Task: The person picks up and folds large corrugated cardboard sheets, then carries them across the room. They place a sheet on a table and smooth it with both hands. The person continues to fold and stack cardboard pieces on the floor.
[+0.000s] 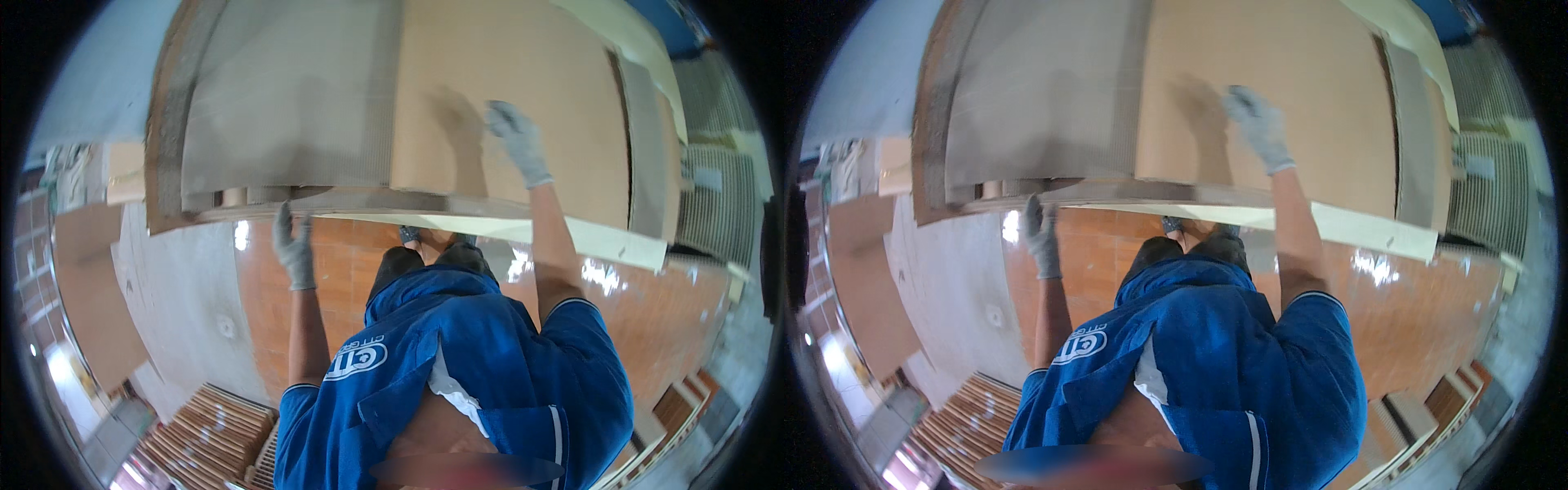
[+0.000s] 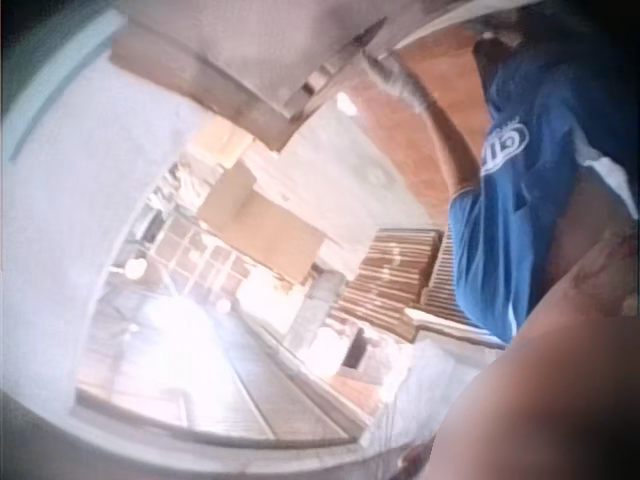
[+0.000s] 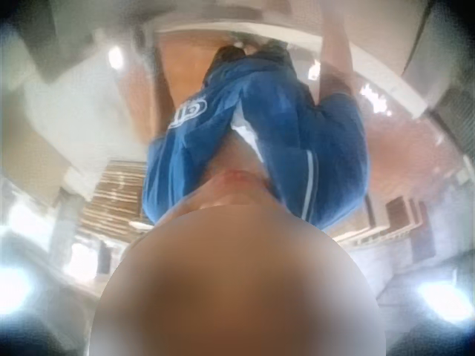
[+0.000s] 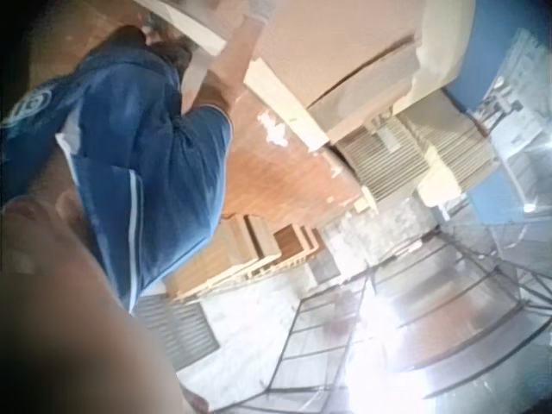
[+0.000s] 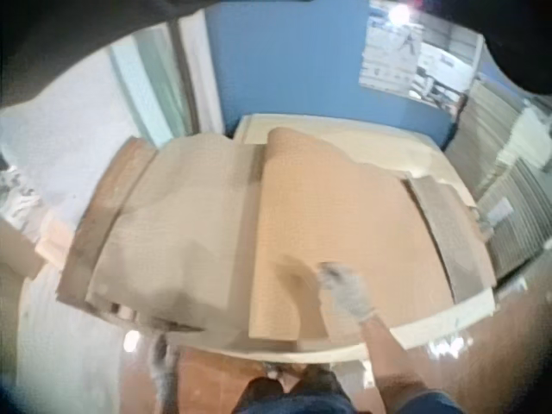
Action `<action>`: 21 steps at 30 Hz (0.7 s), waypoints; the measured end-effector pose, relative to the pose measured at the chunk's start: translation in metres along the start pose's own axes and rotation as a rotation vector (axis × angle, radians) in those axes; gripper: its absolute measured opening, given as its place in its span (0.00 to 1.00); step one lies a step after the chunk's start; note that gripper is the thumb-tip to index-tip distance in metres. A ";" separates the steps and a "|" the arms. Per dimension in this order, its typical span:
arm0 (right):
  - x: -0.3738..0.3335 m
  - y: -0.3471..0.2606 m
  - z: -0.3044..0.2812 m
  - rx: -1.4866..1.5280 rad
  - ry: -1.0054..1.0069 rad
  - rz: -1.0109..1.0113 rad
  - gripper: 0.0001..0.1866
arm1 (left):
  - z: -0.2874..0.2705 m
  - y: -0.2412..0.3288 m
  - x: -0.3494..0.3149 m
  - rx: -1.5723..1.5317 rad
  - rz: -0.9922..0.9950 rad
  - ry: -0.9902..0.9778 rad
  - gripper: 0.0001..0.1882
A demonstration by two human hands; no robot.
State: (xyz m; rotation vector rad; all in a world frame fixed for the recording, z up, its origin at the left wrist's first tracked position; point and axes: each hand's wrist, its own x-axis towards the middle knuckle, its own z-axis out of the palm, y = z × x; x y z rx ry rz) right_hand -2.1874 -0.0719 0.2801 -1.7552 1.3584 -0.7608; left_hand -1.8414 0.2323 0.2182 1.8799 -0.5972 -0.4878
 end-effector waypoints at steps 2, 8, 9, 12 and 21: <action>-0.035 0.056 -0.067 0.237 0.237 0.237 0.19 | 0.058 0.046 -0.021 0.400 0.552 -0.258 0.34; -0.159 0.169 -0.139 0.755 0.643 0.538 0.15 | 0.225 0.129 -0.068 0.798 1.306 -0.811 0.32; -0.174 0.178 -0.138 0.763 0.654 0.569 0.15 | 0.247 0.133 -0.071 0.856 1.409 -0.814 0.30; -0.203 0.186 -0.118 0.880 0.638 0.646 0.16 | 0.278 0.137 -0.075 0.951 1.493 -0.890 0.27; -0.185 0.198 -0.092 1.542 0.594 0.706 0.51 | 0.283 0.200 -0.082 0.703 1.650 -0.678 0.26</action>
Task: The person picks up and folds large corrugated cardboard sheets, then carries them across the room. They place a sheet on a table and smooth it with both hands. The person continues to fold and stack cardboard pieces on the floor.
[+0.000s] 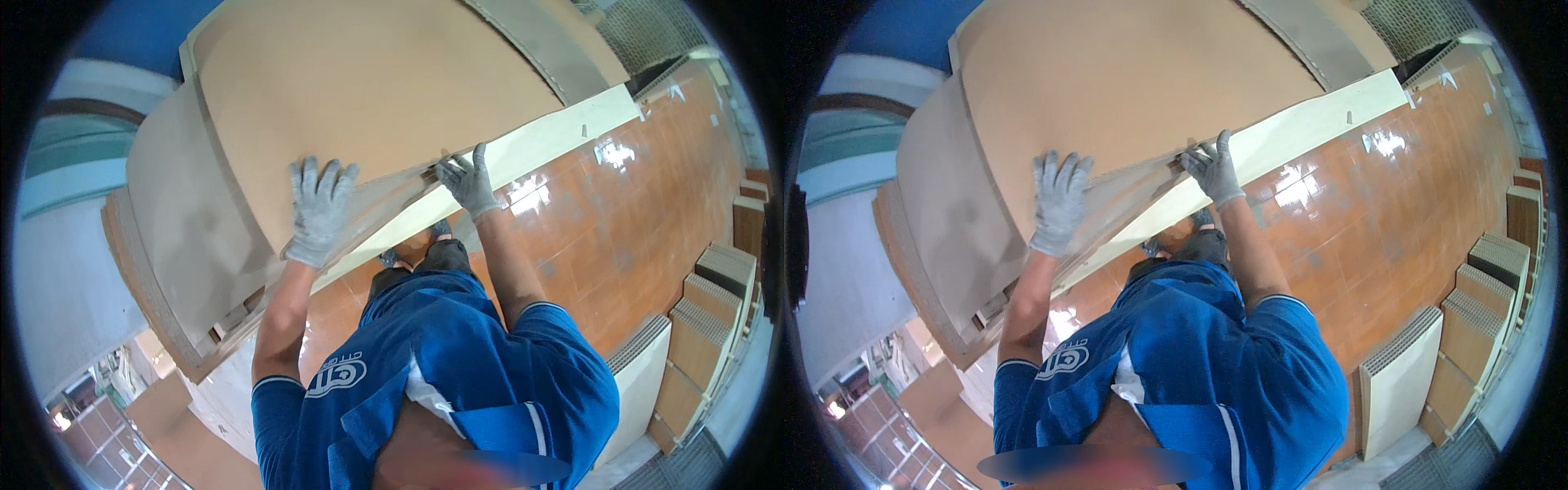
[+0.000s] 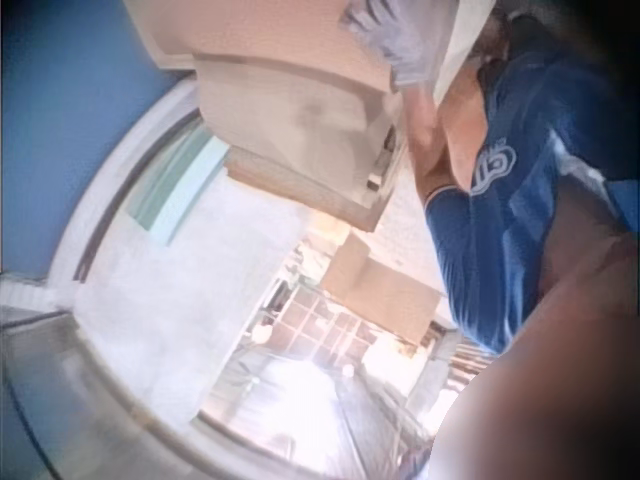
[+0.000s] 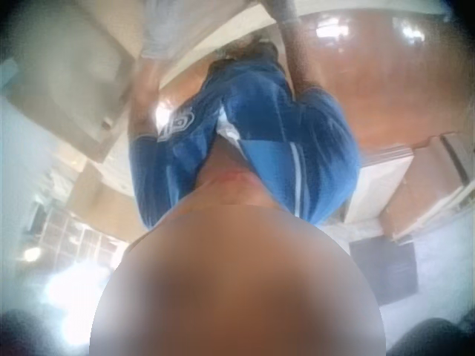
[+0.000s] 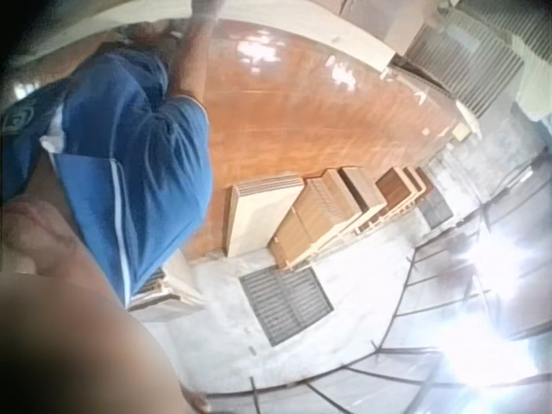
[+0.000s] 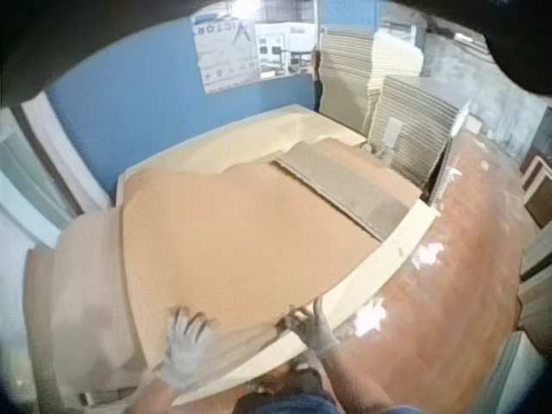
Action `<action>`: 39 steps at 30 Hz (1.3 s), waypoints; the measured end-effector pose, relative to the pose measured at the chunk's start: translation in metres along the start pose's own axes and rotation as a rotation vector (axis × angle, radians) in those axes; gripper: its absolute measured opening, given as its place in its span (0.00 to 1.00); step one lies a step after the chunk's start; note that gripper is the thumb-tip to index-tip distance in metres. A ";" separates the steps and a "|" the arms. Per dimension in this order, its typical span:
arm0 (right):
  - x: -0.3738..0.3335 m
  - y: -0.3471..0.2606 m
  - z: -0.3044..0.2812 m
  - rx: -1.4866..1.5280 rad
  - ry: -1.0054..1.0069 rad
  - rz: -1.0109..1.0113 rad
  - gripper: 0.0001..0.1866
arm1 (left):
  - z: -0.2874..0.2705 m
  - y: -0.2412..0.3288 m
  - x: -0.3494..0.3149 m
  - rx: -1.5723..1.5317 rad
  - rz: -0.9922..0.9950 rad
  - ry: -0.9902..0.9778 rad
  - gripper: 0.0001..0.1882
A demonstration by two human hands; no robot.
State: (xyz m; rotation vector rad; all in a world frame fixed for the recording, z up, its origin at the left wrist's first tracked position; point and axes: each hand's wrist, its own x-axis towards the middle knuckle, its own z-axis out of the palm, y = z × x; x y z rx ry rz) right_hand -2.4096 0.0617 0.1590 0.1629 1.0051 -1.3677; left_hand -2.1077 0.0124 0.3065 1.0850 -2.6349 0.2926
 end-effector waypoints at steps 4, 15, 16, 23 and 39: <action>0.055 -0.032 -0.014 0.008 0.105 -0.077 0.59 | -0.024 -0.005 0.025 0.021 0.017 0.053 0.27; 0.137 -0.130 -0.049 0.015 0.401 -0.528 0.39 | -0.085 -0.019 0.077 0.084 -0.008 0.168 0.30; 0.141 -0.134 -0.048 0.124 0.320 -0.455 0.40 | -0.089 -0.018 0.082 0.092 -0.016 0.161 0.31; 0.193 -0.191 -0.074 0.450 0.344 -0.271 0.44 | -0.089 -0.018 0.070 0.175 -0.078 0.098 0.27; 0.052 -0.291 0.110 -0.281 -0.210 -0.848 0.13 | 0.007 0.000 -0.042 -0.304 -0.469 -0.500 0.37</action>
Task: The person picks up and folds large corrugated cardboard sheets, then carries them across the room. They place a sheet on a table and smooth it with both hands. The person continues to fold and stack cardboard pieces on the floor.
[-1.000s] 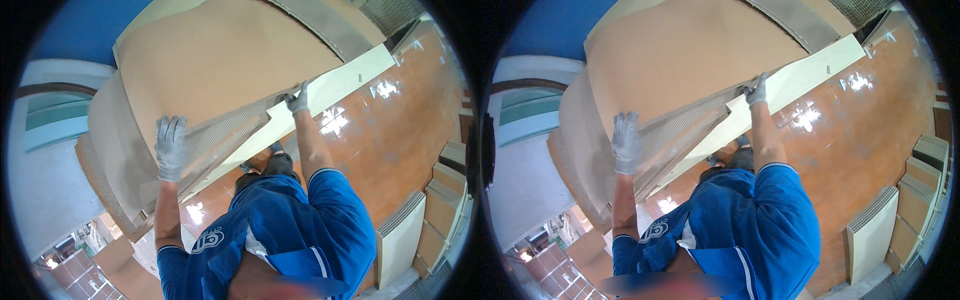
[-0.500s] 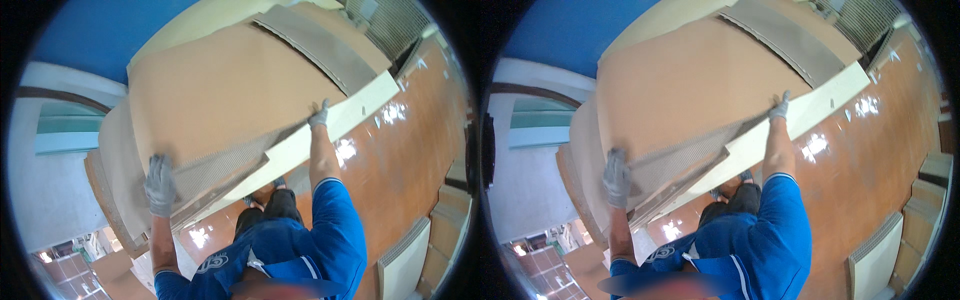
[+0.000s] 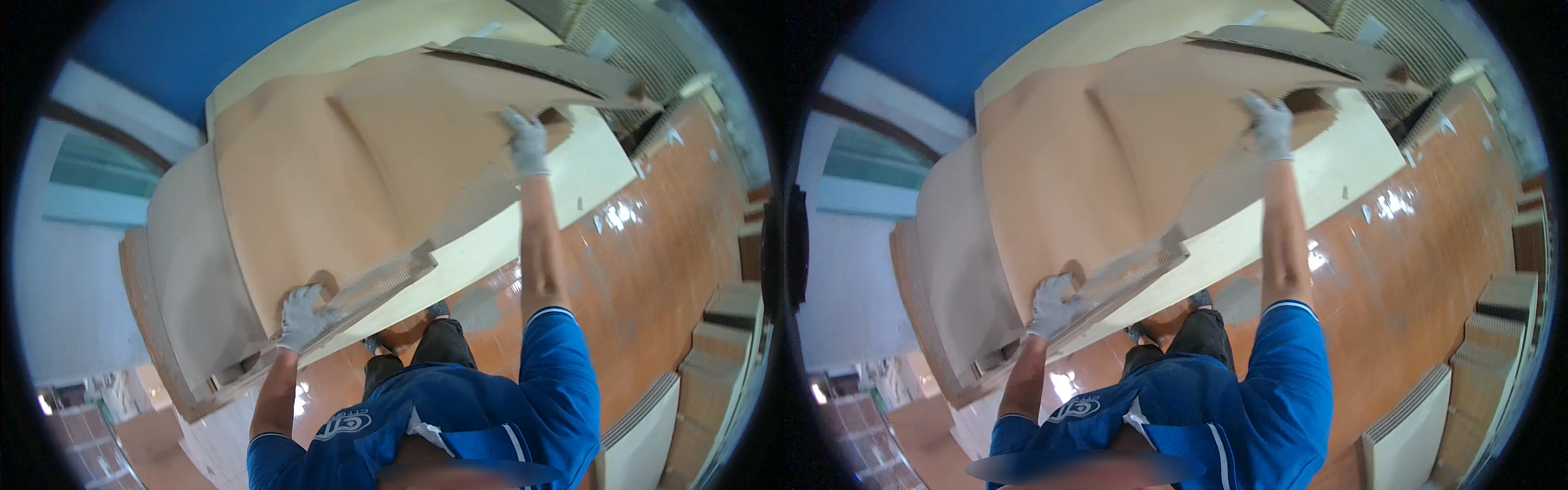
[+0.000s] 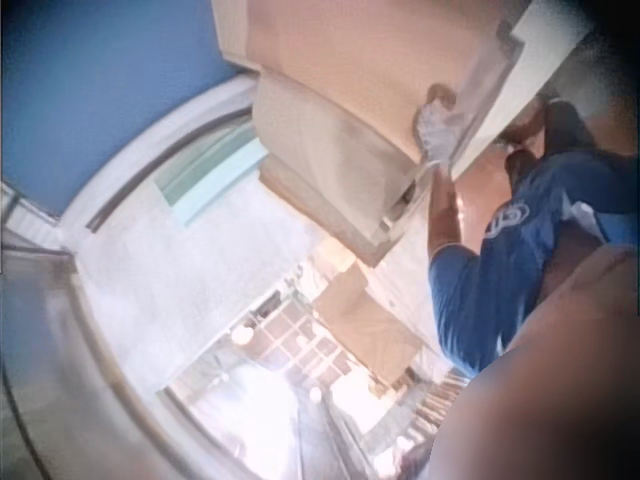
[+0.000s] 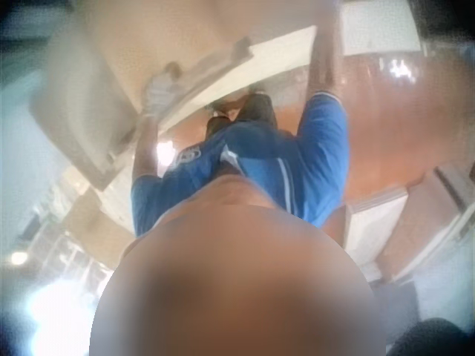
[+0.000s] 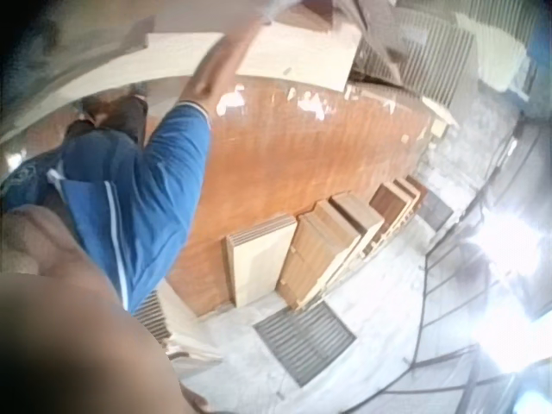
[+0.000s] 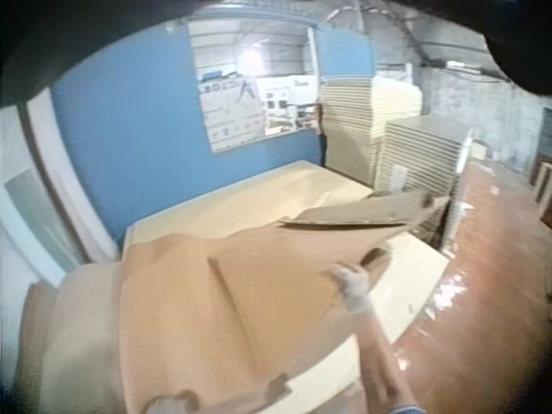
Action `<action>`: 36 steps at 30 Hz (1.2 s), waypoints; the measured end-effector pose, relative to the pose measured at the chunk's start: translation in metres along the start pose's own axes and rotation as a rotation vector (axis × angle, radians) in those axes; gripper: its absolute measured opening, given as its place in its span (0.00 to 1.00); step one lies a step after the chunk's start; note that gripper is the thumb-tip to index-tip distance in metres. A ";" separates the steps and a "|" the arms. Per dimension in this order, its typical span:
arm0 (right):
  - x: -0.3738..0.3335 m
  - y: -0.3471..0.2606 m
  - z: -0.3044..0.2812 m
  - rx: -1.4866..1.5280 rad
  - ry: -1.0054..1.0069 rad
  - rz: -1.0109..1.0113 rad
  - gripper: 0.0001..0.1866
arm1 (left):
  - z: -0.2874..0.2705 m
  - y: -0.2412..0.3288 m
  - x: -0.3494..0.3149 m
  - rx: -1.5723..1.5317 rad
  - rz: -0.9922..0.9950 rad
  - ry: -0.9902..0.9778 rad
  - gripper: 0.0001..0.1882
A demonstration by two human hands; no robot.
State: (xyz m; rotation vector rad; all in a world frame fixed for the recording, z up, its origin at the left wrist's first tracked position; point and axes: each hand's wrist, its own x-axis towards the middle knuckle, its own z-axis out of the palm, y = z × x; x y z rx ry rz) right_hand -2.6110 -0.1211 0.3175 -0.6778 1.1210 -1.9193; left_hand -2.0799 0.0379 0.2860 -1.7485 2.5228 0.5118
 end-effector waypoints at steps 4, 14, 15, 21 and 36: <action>-0.117 -0.025 0.076 0.088 0.019 -0.010 0.15 | -0.068 0.063 0.045 -0.065 0.273 0.447 0.50; -0.247 0.000 0.075 0.034 -0.481 -0.200 0.28 | -0.139 0.155 0.057 -0.151 0.379 0.683 0.33; -0.253 0.028 0.053 0.120 -0.455 0.003 0.28 | -0.138 0.146 0.058 -0.011 0.512 0.716 0.31; -0.266 0.192 0.017 -1.476 -0.387 0.071 0.19 | -0.131 0.127 0.049 0.217 0.589 0.725 0.20; -0.100 -0.079 0.066 0.381 -0.046 -0.242 0.40 | -0.246 -0.015 -0.033 0.107 0.424 1.124 0.19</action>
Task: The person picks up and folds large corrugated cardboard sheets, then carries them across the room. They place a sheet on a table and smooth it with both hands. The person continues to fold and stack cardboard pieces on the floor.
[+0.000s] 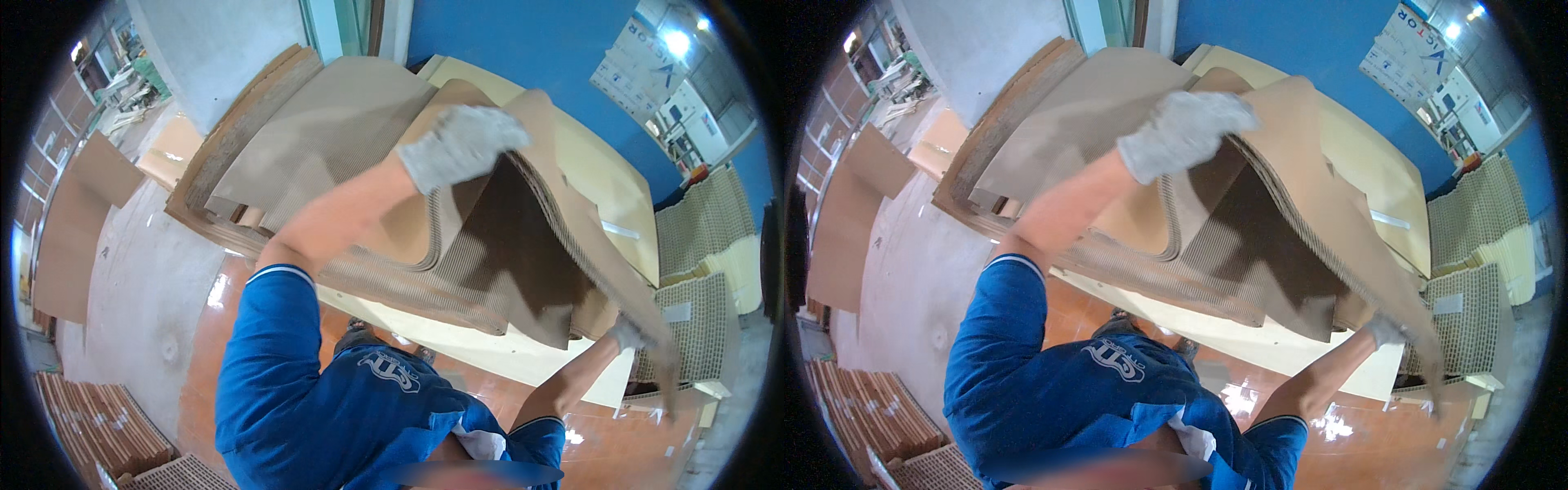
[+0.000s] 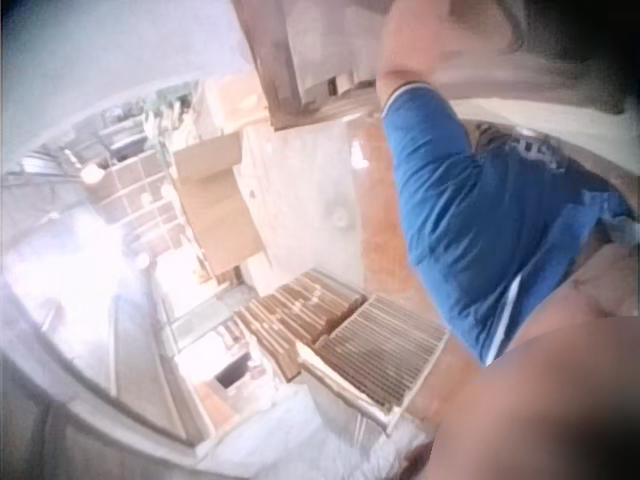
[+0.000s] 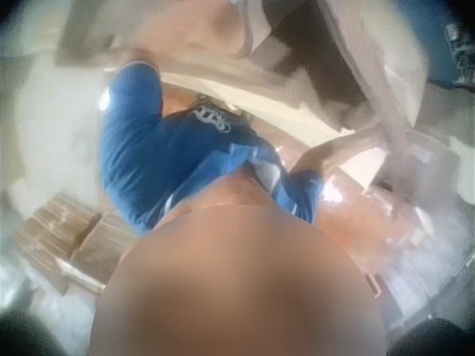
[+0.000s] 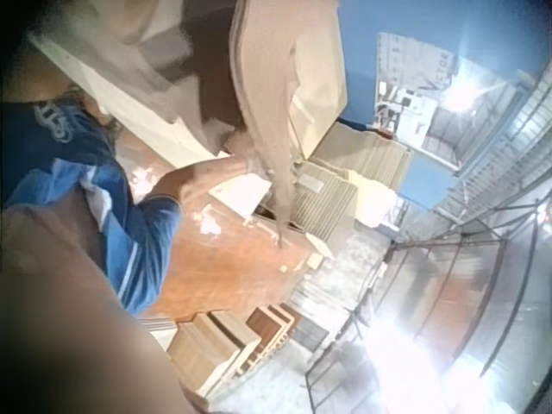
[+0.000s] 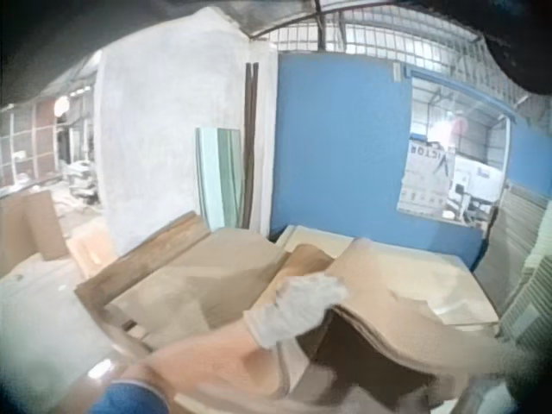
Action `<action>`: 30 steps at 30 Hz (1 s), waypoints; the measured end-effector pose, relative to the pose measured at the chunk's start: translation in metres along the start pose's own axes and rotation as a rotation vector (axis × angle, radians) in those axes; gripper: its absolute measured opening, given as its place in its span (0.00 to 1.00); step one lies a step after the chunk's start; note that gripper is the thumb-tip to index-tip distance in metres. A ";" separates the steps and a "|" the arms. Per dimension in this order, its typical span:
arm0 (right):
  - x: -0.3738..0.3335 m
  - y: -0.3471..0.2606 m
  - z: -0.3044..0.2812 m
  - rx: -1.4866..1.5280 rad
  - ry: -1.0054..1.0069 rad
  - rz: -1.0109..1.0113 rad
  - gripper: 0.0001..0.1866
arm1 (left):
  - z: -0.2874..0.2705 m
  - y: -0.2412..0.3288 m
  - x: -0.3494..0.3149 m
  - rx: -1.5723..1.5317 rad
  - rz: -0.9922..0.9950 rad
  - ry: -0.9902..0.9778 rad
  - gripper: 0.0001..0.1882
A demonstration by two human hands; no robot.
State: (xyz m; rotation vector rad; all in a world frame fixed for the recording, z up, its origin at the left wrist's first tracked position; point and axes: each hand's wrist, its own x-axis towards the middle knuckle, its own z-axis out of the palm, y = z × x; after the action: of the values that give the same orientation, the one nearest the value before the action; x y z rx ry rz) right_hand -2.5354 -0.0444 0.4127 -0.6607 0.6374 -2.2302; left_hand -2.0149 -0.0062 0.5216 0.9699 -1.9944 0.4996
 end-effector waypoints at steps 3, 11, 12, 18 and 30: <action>-0.003 0.012 0.122 0.226 -0.167 0.038 0.44 | -0.072 -0.051 -0.016 0.023 -0.190 0.130 0.25; -0.142 0.146 0.551 0.495 -1.213 0.497 0.26 | -0.244 -0.217 -0.228 0.032 -0.669 0.652 0.21; -0.169 0.177 0.579 0.344 -1.324 0.318 0.27 | -0.265 -0.234 -0.282 0.158 -0.877 0.683 0.18; -0.351 0.338 0.549 -0.394 -1.853 0.017 0.27 | -0.300 -0.237 -0.608 0.187 -1.760 0.635 0.34; -0.403 0.403 0.283 -1.013 -1.397 0.727 0.38 | -0.172 -0.096 -0.581 -0.207 -1.874 0.589 0.27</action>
State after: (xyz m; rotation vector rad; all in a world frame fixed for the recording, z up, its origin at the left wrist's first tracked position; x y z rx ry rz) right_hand -1.9153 -0.0649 0.2712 -1.7965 0.9315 -0.3345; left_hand -1.6500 0.3057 0.1396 1.7393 -0.1021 -0.4519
